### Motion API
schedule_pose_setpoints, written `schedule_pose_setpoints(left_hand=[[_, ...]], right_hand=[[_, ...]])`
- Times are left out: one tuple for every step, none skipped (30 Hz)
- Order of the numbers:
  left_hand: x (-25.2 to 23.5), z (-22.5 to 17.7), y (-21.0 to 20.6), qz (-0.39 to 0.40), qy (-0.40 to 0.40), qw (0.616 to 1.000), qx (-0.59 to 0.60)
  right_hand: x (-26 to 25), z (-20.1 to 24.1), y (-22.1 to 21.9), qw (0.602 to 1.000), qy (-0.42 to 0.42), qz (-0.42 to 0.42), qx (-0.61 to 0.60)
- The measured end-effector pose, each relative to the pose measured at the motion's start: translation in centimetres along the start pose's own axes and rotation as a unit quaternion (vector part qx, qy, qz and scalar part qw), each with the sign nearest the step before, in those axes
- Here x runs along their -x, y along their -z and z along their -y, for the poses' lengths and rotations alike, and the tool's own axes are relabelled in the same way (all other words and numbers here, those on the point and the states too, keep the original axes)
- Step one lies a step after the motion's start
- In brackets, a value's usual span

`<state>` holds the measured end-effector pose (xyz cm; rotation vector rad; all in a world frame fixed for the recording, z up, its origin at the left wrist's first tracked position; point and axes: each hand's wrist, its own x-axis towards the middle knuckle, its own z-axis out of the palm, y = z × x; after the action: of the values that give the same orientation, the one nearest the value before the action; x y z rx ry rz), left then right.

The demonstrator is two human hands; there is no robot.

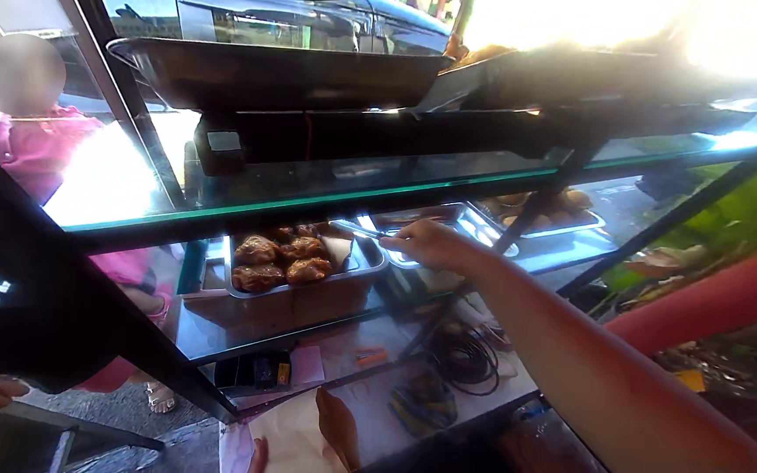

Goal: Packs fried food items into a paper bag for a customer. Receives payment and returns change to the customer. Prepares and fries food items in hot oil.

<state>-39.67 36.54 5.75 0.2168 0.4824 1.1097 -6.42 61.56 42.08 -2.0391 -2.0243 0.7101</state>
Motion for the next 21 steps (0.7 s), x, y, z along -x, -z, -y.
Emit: schedule_pose_setpoints(left_hand=[[-0.2, -0.7, -1.5, -0.033, -0.006, 0.999, -0.021], [-0.4, -1.5, -2.8, -0.071, -0.013, 0.997, -0.041], [-0.5, -2.1, -3.6, -0.088, -0.016, 0.995, -0.054], [-0.7, -2.5, -3.9, -0.09, -0.016, 0.994, -0.062], [-0.9, -2.8, -3.9, -0.085, -0.016, 0.994, -0.071], [-1.0, -3.0, -3.8, -0.081, -0.019, 0.993, -0.083], [-1.0, -3.1, -3.8, -0.08, -0.025, 0.992, -0.096], [-0.9, -3.2, -3.9, -0.086, -0.031, 0.991, -0.098], [-0.8, -3.3, -4.1, -0.095, -0.039, 0.99, -0.094], [-0.7, -3.3, -4.1, -0.103, -0.046, 0.99, -0.086], [-0.5, -3.2, -4.1, -0.111, -0.051, 0.99, -0.076], [-0.3, -3.0, -4.0, -0.12, -0.054, 0.989, -0.066], [-0.1, -2.8, -3.9, -0.128, -0.057, 0.989, -0.056], [0.0, -2.7, -3.9, -0.132, -0.058, 0.988, -0.05], [0.0, -2.5, -3.8, -0.132, -0.056, 0.989, -0.044], [0.0, -2.3, -3.7, -0.131, -0.048, 0.989, -0.037], [-0.2, -2.0, -3.5, -0.133, -0.037, 0.99, -0.034], [-0.4, -1.7, -3.3, -0.133, -0.023, 0.99, -0.031], [-0.9, -1.6, -3.2, -0.129, -0.016, 0.991, -0.025], [-1.5, -1.5, -3.4, -0.124, -0.015, 0.992, -0.021], [-2.1, -1.5, -3.7, -0.12, -0.015, 0.992, -0.022]], right_hand=[[-0.1, 0.2, -0.2, 1.0, 0.009, -0.011, 0.011], [-0.2, 0.3, -0.4, 0.999, 0.017, -0.024, 0.019], [-0.3, 0.3, -0.6, 0.999, 0.026, -0.037, 0.027], [-0.5, 0.4, -0.7, 0.997, 0.035, -0.05, 0.037], [-0.5, 0.5, -0.8, 0.996, 0.039, -0.059, 0.053], [-0.5, 0.9, -0.9, 0.994, 0.038, -0.066, 0.08], [-0.3, 1.4, -0.8, 0.991, 0.035, -0.066, 0.115], [-0.2, 1.9, -0.8, 0.987, 0.037, -0.065, 0.144], [-0.3, 2.2, -0.7, 0.984, 0.039, -0.062, 0.161], [-0.6, 2.3, -0.5, 0.983, 0.04, -0.058, 0.167], [-0.9, 2.2, -0.3, 0.984, 0.041, -0.056, 0.164], [-1.1, 1.8, -0.2, 0.986, 0.04, -0.057, 0.151], [-1.2, 1.4, -0.2, 0.988, 0.04, -0.066, 0.131], [-1.3, 0.7, -0.1, 0.99, 0.038, -0.079, 0.109], [-1.4, 0.1, -0.1, 0.991, 0.037, -0.09, 0.089], [-1.5, -0.5, -0.1, 0.992, 0.036, -0.098, 0.068], [-1.3, -1.0, -0.1, 0.993, 0.032, -0.103, 0.052], [-1.0, -1.4, -0.3, 0.993, 0.028, -0.11, 0.043], [-0.5, -1.7, -0.4, 0.991, 0.022, -0.121, 0.045], [0.1, -1.8, -0.5, 0.989, 0.018, -0.138, 0.05], [0.9, -1.9, -0.7, 0.984, 0.018, -0.167, 0.055]])
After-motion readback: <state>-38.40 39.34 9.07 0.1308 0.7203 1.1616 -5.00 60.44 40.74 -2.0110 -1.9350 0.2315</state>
